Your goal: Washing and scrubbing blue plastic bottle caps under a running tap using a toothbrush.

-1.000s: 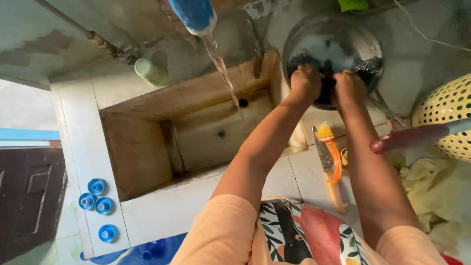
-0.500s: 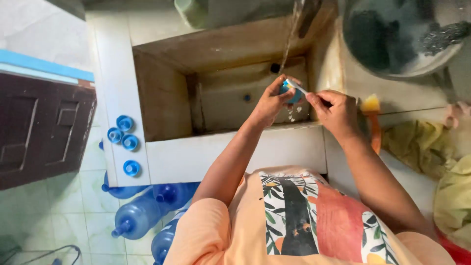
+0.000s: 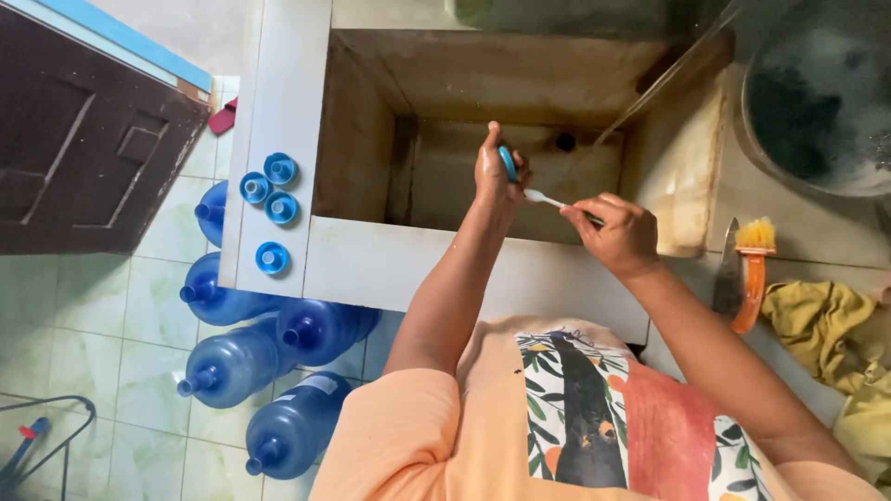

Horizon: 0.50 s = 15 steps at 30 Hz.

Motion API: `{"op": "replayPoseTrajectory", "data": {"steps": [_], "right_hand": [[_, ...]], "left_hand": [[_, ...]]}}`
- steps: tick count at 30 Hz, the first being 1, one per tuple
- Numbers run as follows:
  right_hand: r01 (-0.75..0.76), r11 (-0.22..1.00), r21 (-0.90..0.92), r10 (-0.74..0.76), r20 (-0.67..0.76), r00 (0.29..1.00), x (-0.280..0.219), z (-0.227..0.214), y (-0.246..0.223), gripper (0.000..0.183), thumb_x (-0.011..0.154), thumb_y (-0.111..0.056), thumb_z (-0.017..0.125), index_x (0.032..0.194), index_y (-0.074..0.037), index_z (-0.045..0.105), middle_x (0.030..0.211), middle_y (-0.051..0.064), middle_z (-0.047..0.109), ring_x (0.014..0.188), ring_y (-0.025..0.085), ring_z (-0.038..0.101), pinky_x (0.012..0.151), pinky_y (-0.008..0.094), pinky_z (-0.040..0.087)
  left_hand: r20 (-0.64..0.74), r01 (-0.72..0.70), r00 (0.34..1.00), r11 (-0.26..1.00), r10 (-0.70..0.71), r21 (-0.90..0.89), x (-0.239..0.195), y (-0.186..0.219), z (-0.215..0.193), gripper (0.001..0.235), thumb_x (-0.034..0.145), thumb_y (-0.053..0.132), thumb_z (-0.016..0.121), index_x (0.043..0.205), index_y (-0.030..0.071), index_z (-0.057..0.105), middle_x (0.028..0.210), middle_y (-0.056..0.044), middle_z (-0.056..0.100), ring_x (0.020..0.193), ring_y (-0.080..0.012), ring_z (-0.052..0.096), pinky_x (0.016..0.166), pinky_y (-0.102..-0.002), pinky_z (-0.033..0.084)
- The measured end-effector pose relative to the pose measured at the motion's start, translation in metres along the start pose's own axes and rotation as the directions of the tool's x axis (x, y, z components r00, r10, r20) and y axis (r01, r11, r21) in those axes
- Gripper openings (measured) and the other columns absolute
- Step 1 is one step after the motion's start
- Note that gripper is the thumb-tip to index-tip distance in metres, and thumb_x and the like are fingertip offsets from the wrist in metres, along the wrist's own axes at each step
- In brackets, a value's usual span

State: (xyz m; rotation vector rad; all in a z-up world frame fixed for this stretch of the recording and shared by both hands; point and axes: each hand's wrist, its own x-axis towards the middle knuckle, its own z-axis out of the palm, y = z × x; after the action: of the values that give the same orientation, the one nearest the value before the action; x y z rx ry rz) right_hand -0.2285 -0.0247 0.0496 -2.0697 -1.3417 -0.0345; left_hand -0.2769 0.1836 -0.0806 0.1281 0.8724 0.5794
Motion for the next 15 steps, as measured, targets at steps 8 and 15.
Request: {"op": "replayPoseTrajectory", "data": {"steps": [8,15], "right_hand": [[-0.012,0.989,0.147,0.029,-0.114,0.993,0.039,0.019,-0.002,0.017,0.098,-0.024,0.083,0.095,-0.008,0.077,0.083,0.010,0.068,0.070,0.029,0.066,0.062,0.039,0.050],[-0.066,0.988,0.140,0.071,-0.026,0.997,0.022,0.005,0.013,0.017,0.096,-0.024,0.082,0.093,-0.009,0.076,0.083,0.010,0.070,0.072,0.029,0.067,0.062,0.038,0.051]], "left_hand": [[0.003,0.136,0.991,0.989,-0.136,-0.058,0.024,-0.029,0.013,0.053,0.094,0.062,0.068,0.070,0.023,0.041,0.053,0.003,0.044,0.043,-0.0155,0.044,0.039,-0.031,0.032],[0.020,0.155,0.988,0.988,-0.154,-0.026,-0.016,0.009,0.040,0.065,0.079,0.078,0.065,0.060,0.024,0.036,0.047,0.000,0.041,0.037,-0.0179,0.032,0.040,-0.034,0.023]]}}
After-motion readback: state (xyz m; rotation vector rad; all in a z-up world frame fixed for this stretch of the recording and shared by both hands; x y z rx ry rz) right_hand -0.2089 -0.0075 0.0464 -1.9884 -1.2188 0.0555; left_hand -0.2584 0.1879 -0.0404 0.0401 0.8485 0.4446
